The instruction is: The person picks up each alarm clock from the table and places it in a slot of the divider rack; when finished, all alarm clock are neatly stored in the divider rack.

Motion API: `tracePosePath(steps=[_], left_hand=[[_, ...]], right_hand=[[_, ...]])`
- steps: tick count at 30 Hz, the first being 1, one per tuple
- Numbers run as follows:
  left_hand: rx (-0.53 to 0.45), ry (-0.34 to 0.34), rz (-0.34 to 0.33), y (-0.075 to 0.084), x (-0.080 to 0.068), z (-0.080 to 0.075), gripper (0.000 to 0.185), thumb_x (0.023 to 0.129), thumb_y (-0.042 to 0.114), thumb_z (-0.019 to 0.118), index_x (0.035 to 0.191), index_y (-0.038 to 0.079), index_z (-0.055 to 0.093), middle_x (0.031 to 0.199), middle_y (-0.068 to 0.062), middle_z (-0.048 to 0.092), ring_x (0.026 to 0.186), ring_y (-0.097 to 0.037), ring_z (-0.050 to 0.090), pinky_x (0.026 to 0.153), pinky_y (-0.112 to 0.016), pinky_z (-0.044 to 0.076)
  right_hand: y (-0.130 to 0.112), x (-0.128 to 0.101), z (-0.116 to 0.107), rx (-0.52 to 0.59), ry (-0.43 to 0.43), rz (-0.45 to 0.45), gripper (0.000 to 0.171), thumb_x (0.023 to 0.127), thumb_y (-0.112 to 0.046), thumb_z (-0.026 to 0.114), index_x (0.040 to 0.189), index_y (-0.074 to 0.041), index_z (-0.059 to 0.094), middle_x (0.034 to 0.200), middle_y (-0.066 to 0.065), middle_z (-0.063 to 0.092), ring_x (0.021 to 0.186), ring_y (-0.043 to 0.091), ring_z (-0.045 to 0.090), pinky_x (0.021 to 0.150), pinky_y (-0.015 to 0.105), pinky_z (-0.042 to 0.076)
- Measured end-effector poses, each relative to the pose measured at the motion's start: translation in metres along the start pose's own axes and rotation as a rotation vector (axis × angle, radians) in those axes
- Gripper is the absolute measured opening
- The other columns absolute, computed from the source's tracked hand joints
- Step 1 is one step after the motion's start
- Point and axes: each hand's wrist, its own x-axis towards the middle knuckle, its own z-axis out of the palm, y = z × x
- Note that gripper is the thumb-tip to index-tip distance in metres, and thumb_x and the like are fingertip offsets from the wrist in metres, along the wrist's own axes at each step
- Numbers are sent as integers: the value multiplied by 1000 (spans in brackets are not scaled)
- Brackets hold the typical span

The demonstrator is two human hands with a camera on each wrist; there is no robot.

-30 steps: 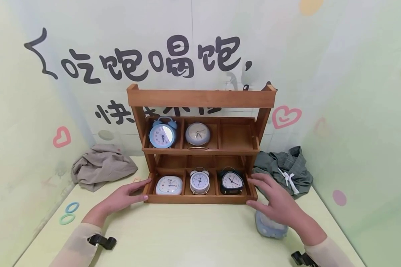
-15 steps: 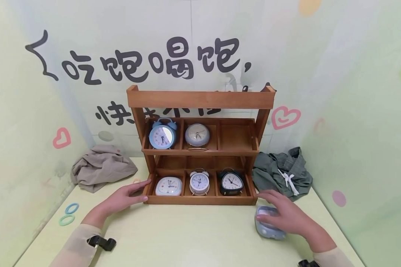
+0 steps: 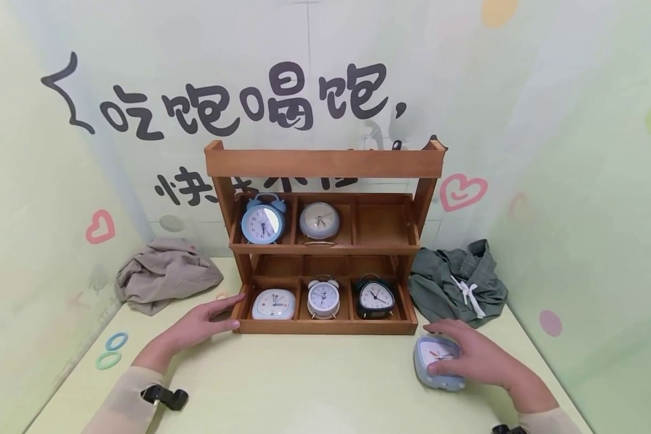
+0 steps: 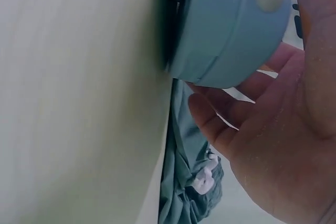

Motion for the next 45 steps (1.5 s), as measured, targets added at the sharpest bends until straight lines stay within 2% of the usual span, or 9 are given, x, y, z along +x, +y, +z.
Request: tracePosePath(steps=[4, 7, 13, 20, 28, 34, 42, 45], left_hand=[[4, 2, 4, 1, 0, -1, 73, 100, 61, 79, 166, 39, 55, 174, -14, 45, 164, -47, 30, 129, -72, 27], [7, -2, 0, 1, 0, -1, 73, 100, 61, 79, 165, 39, 55, 174, -15, 45, 165, -47, 30, 129, -72, 28], [20, -3, -2, 1, 0, -1, 73, 100, 61, 78, 166, 38, 55, 173, -14, 46, 164, -46, 32, 128, -71, 29], [21, -2, -1, 1, 0, -1, 73, 100, 62, 78, 165, 39, 55, 174, -15, 45, 164, -47, 30, 129, -72, 28], [15, 1, -2, 0, 1, -1, 73, 100, 61, 79, 165, 39, 55, 174, -13, 46, 164, -47, 30, 128, -73, 28], [17, 0, -17, -1, 1, 0, 73, 100, 62, 79, 165, 41, 55, 175, -14, 44, 165, -47, 28, 128, -74, 27], [9, -3, -13, 2, 0, -3, 74, 100, 61, 78, 167, 40, 54, 176, -15, 42, 166, -47, 27, 129, -73, 25], [-1, -11, -10, 3, -1, -2, 75, 100, 60, 79, 167, 39, 53, 176, -16, 41, 165, -47, 27, 130, -72, 24]], right_hand=[[1, -3, -4, 33, -60, 4, 76, 81, -44, 100, 145, -16, 71, 142, 9, 69, 124, 13, 60, 92, 36, 56], [3, -6, -6, 43, -84, -5, 79, 80, -43, 101, 146, -14, 70, 141, 10, 67, 122, 7, 57, 91, 34, 55], [6, -9, -7, 33, -101, -24, 86, 77, -44, 103, 150, -15, 67, 142, 11, 64, 122, 6, 55, 92, 33, 54], [9, -12, -5, 50, -76, -47, 96, 69, -38, 106, 151, -9, 65, 142, 11, 64, 124, 4, 54, 96, 31, 54], [14, -12, -1, 7, -33, -122, 101, 64, -38, 107, 152, -13, 65, 140, 6, 66, 134, 13, 53, 98, 32, 53], [12, -12, -1, 23, -52, -101, 100, 65, -39, 107, 152, -14, 64, 140, 5, 64, 133, 10, 51, 97, 31, 52], [6, -7, -4, 48, -92, -43, 95, 69, -40, 106, 150, -11, 65, 136, 4, 63, 119, 8, 54, 89, 30, 51], [5, -9, -2, 50, -80, -39, 94, 68, -41, 107, 148, -11, 66, 135, 4, 63, 118, 9, 55, 88, 31, 52]])
